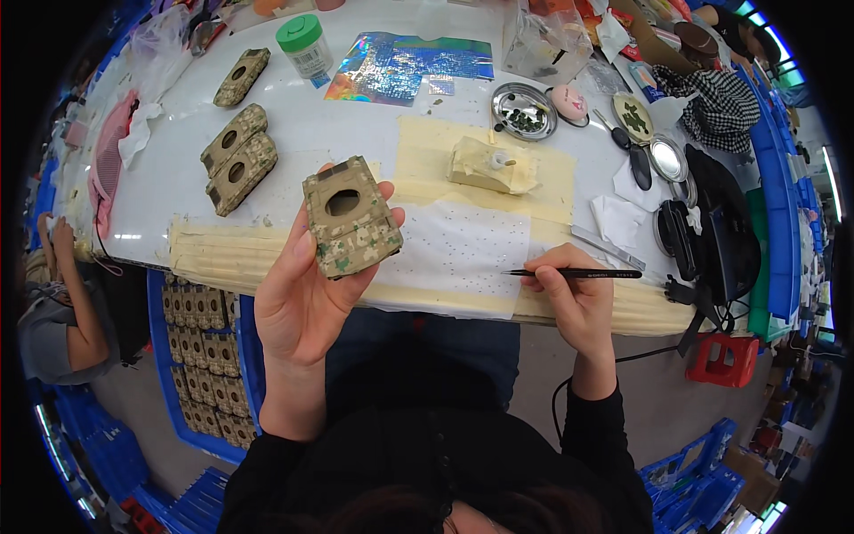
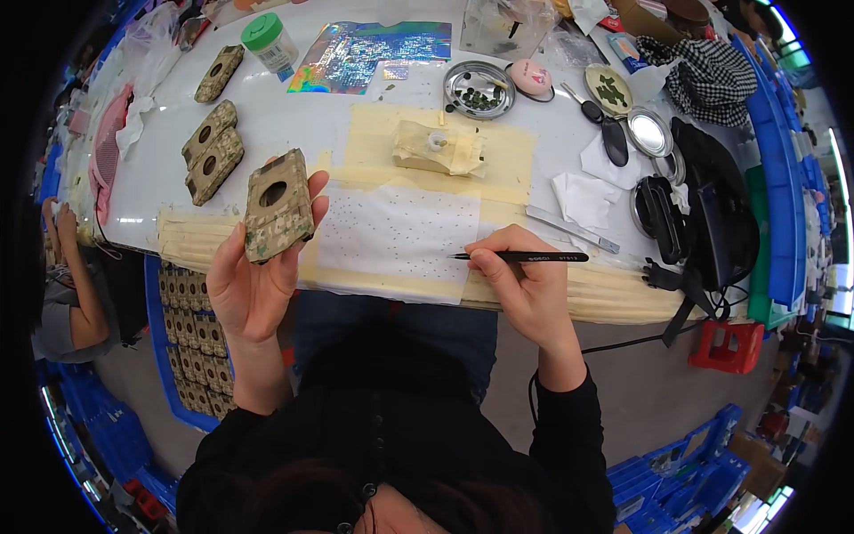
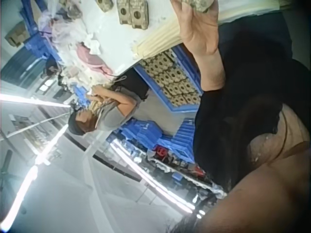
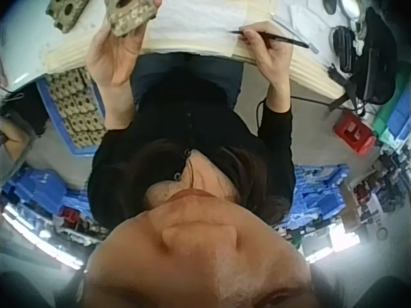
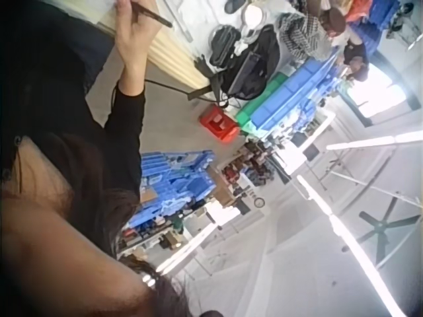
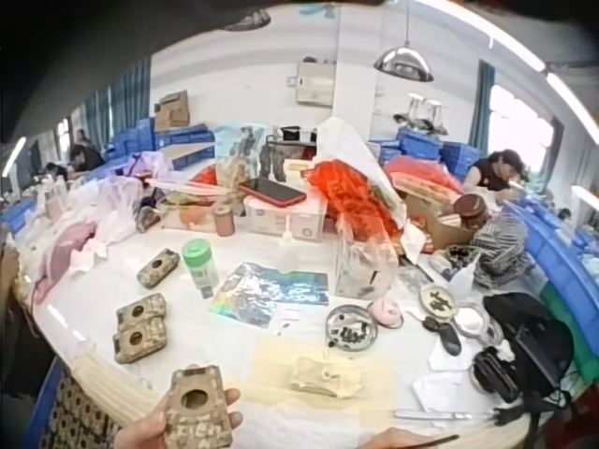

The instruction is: Apply detail paint to the body of a small toy tank using a brush.

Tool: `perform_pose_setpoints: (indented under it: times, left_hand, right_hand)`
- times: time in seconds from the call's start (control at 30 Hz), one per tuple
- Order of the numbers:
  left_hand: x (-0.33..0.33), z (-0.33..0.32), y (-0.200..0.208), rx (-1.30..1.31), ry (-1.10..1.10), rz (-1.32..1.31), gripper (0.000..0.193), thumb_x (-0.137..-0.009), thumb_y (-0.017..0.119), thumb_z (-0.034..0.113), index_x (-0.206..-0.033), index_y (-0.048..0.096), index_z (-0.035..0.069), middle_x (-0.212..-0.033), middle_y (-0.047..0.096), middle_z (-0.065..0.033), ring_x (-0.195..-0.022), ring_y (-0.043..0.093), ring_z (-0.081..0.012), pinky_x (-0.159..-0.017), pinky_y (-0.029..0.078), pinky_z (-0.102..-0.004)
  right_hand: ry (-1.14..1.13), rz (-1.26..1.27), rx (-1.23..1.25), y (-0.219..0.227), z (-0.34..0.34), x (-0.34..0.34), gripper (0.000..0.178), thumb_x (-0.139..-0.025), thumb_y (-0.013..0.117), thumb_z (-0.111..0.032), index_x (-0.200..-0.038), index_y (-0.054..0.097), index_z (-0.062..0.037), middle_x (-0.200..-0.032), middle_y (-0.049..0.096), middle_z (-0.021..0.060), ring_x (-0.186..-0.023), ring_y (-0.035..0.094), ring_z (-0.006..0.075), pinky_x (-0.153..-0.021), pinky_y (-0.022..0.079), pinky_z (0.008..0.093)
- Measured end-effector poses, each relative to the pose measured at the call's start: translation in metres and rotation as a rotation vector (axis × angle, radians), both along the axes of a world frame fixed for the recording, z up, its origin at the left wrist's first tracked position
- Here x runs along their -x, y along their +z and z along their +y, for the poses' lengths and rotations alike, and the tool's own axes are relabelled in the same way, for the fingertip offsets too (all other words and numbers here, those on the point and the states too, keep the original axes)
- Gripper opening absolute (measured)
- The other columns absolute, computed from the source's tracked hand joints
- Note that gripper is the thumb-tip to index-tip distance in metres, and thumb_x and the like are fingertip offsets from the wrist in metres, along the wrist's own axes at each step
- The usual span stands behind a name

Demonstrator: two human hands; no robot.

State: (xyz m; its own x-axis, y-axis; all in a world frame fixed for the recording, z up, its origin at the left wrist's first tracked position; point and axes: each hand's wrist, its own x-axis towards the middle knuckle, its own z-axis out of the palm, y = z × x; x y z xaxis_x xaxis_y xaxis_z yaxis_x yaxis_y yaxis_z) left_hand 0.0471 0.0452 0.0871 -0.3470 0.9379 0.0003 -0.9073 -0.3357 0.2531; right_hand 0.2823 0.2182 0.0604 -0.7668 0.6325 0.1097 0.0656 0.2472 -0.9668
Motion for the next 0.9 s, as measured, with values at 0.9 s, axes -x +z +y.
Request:
perform_pose_setpoints:
  times: [0.9]
  left_hand:
    - [-0.0015, -0.0022, 0.0003, 0.001, 0.009, -0.029, 0.061, -0.097, 0.042, 0.01, -0.15, 0.013, 0.008, -0.149, 0.016, -0.0325, -0.137, 0.026, -0.0468, -0.104, 0.046, -0.0459]
  right_hand:
    - [-0.011, 0.006, 0.044, 0.0021, -0.0015, 0.0017, 0.012, -0.095, 0.056, -0.005, -0.091, 0.063, 0.0043, -0.083, 0.064, 0.0079, -0.074, 0.064, 0.0133, -0.068, 0.05, 0.0235]
